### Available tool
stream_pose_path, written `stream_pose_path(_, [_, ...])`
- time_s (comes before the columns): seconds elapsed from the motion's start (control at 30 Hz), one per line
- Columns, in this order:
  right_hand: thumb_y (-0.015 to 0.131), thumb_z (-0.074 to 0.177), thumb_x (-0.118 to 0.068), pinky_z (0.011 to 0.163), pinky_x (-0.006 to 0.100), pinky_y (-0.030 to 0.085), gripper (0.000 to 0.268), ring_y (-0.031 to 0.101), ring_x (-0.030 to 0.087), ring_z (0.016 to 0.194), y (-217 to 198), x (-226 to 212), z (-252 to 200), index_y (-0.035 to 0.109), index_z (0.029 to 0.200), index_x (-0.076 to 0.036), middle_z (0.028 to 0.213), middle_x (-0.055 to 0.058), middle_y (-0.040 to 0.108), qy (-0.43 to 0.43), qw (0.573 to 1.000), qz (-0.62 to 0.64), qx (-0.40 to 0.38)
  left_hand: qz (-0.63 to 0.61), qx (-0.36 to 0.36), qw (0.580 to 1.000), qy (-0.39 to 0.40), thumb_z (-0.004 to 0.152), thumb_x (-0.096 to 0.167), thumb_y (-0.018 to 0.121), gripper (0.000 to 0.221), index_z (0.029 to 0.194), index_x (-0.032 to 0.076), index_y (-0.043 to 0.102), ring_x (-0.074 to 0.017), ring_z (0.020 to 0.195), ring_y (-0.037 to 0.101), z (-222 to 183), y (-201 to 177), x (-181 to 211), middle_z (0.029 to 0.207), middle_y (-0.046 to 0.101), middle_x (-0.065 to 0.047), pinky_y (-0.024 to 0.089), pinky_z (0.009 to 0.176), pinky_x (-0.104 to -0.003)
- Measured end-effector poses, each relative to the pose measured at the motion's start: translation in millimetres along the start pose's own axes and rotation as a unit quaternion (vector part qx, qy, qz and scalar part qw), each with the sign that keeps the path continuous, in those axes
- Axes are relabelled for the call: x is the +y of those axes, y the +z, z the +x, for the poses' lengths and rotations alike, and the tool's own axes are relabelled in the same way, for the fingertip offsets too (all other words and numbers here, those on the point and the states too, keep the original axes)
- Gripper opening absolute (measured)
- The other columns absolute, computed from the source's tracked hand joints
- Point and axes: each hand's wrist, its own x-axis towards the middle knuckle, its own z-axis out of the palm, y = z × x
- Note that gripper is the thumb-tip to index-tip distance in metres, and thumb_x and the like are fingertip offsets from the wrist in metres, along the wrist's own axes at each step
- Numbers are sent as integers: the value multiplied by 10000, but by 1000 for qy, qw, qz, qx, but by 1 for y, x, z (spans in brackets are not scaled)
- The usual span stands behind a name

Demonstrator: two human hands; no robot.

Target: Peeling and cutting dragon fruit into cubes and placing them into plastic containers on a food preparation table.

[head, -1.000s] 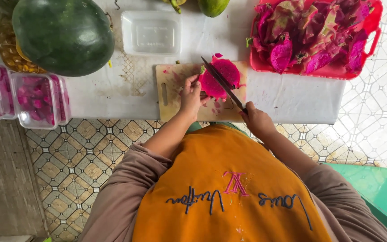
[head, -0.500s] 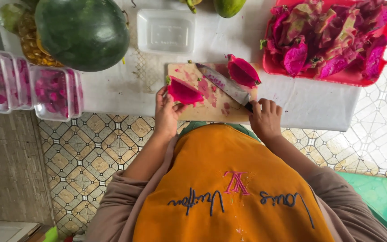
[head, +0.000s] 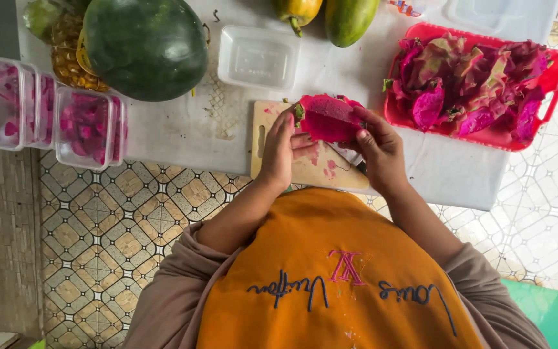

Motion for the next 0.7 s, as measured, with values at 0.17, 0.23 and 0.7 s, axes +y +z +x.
stream_pose_path(0.17, [596, 1023, -17, 889, 549, 627, 420, 722, 429, 1023, -12, -6, 7, 519, 1430, 56, 1228, 287, 657, -33, 998, -51, -8, 95, 87, 992, 4, 982, 517, 632, 505, 1263, 98, 636, -302, 827, 768, 11, 6, 29, 1123, 671, -119, 659, 782, -448])
stream_pose_path(0.23, [626, 1007, -22, 866, 511, 640, 404, 732, 383, 981, -5, -15, 7, 555, 1395, 63, 1154, 261, 675, -45, 997, -65, 2, 112, 87, 990, 9, 993, 483, 620, 483, 1309, 117, 628, -253, 796, 761, 3, 18, 48, 1107, 650, -84, 673, 762, -407])
stream_pose_path(0.7, [648, 986, -6, 808, 533, 671, 306, 754, 410, 907, 9, -11, 14, 610, 1278, 79, 1070, 266, 688, -82, 995, 44, 41, 195, 89, 974, 67, 1091, 338, 442, 428, 1399, 79, 586, -264, 822, 759, -2, 22, 60, 1194, 666, -279, 694, 726, -346])
